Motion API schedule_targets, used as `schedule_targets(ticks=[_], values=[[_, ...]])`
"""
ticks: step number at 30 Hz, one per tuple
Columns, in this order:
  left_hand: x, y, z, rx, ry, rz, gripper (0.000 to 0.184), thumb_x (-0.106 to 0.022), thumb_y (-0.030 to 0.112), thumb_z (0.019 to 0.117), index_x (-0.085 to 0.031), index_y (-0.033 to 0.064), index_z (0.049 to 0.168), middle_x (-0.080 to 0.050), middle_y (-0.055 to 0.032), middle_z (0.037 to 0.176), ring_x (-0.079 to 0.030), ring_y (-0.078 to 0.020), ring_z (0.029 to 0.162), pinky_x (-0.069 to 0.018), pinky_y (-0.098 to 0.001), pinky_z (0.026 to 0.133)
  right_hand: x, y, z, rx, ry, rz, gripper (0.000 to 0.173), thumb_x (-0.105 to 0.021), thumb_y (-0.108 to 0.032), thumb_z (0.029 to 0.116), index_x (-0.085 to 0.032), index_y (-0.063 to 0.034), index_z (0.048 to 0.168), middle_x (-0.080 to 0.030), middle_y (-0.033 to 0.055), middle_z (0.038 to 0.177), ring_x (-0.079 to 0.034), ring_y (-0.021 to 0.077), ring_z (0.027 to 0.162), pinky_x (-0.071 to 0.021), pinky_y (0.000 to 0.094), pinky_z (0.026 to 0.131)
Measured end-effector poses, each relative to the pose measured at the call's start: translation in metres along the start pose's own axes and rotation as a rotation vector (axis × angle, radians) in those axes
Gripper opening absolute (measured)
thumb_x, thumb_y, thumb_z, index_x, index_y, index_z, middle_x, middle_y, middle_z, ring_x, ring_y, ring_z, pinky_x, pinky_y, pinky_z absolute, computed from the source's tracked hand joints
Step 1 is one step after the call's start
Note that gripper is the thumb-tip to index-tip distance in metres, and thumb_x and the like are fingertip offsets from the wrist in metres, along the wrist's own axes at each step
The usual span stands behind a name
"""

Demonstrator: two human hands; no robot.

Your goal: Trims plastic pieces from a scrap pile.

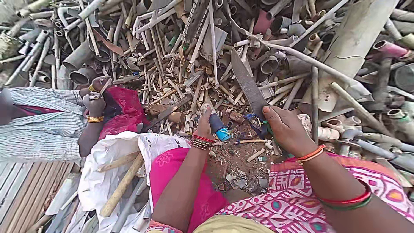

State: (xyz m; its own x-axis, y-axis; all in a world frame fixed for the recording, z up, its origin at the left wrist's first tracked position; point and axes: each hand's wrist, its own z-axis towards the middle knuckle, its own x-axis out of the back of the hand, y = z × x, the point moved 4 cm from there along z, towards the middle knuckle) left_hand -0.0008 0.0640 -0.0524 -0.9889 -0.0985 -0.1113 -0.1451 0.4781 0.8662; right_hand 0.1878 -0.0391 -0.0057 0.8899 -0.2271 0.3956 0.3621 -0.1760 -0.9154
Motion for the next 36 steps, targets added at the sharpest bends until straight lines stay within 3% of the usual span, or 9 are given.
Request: schedule_targets(ticks=[5,9,13,20,22,24,26,31,36], values=[[0.01,0.008,-0.002,-0.016,-0.008,-0.014,0.027,-0.045,0.031,0.1095,-0.056,0.0091,0.12,-0.058,-0.0034,0.088,-0.06,-0.0105,0.075,-0.0529,-0.0285,0.07,-0.018,-0.009,0.012,0.081,-0.025,-0.033,0.029,-0.063,-0.034,0.1012,-0.064,-0.0064,0.093,-0.051,-0.0024,0.067,-0.049,0.008,0.057,-0.0414,0.0327,0.057],[0.011,0.013,-0.003,-0.022,-0.029,-0.062,0.025,-0.046,0.031,0.109,-0.057,0.0099,0.117,-0.059,-0.003,0.087,-0.061,-0.0104,0.074,-0.0545,-0.0289,0.069,-0.03,-0.016,0.015,0.12,-0.032,-0.135,0.043,-0.085,-0.037,0.0839,-0.064,-0.0019,0.098,-0.056,0.0033,0.069,-0.053,0.0156,0.06,-0.043,0.0396,0.057],[0.013,0.015,-0.002,-0.044,-0.066,-0.052,0.026,-0.047,0.031,0.1085,-0.054,0.0095,0.122,-0.06,-0.0033,0.087,-0.061,-0.01,0.071,-0.0552,-0.0286,0.067,-0.042,-0.02,0.019,0.103,-0.178,-0.316,0.061,-0.075,-0.054,0.0892,-0.06,0.0008,0.112,-0.057,0.0095,0.069,-0.06,0.0282,0.063,-0.0458,0.05,0.057],[0.016,0.01,-0.007,-0.16,-0.168,-0.044,0.006,-0.05,0.017,0.1062,-0.056,0.0162,0.108,-0.061,0.0049,0.081,-0.061,-0.0022,0.071,-0.0536,-0.0217,0.066,-0.078,-0.019,0.017,0.264,-0.298,-0.437,0.069,-0.066,-0.066,0.0881,-0.063,0.0011,0.101,-0.058,0.0131,0.066,-0.064,0.0366,0.065,-0.0464,0.054,0.055],[0.025,0.01,-0.014,-0.138,-0.175,0.237,0.01,-0.05,0.007,0.1048,-0.057,0.0053,0.112,-0.059,-0.0002,0.083,-0.058,-0.0031,0.071,-0.0511,-0.0202,0.066,-0.085,-0.016,0.016,0.296,-0.312,-0.416,0.065,-0.065,-0.063,0.0905,-0.064,0.0024,0.097,-0.057,0.0142,0.064,-0.063,0.0377,0.063,-0.0441,0.0551,0.054],[0.027,0.011,-0.014,-0.001,-0.238,0.564,0.025,-0.043,-0.014,0.1007,-0.052,-0.0159,0.124,-0.058,-0.0185,0.1,-0.053,-0.0152,0.084,-0.0489,-0.0282,0.079,-0.09,-0.013,0.016,0.306,-0.34,-0.352,0.06,-0.062,-0.056,0.0949,-0.066,0.0039,0.097,-0.058,0.016,0.065,-0.062,0.0382,0.064,-0.0437,0.057,0.056],[0.023,0.009,-0.015,0.026,-0.197,0.316,0.027,-0.034,-0.001,0.1086,-0.05,-0.0065,0.129,-0.057,-0.0127,0.103,-0.054,-0.0113,0.087,-0.0489,-0.0253,0.08,-0.094,-0.007,0.017,0.254,-0.387,-0.269,0.056,-0.059,-0.053,0.097,-0.067,0.0026,0.098,-0.06,0.0147,0.07,-0.063,0.0346,0.068,-0.0447,0.0569,0.059],[0.01,0.018,-0.016,0.063,-0.244,-0.071,0.03,-0.033,0.031,0.112,-0.057,0.0135,0.107,-0.061,0.0012,0.077,-0.062,-0.0063,0.067,-0.0535,-0.0228,0.062,-0.096,-0.001,0.015,-0.001,-0.405,0.169,0.025,-0.059,-0.039,0.0987,-0.061,-0.015,0.091,-0.049,-0.0109,0.058,-0.046,-0.0017,0.045,-0.0406,0.0184,0.045],[0.008,0.014,-0.006,0.042,-0.118,0.187,0.047,-0.041,0.047,0.1087,-0.054,0.006,0.128,-0.059,-0.004,0.081,-0.059,-0.0105,0.066,-0.0526,-0.0281,0.063,-0.092,-0.023,-0.011,0.041,-0.403,0.656,0.014,-0.063,-0.04,0.0961,-0.059,-0.0335,0.084,-0.05,-0.0201,0.054,-0.046,-0.0069,0.043,-0.0418,0.0102,0.043]])
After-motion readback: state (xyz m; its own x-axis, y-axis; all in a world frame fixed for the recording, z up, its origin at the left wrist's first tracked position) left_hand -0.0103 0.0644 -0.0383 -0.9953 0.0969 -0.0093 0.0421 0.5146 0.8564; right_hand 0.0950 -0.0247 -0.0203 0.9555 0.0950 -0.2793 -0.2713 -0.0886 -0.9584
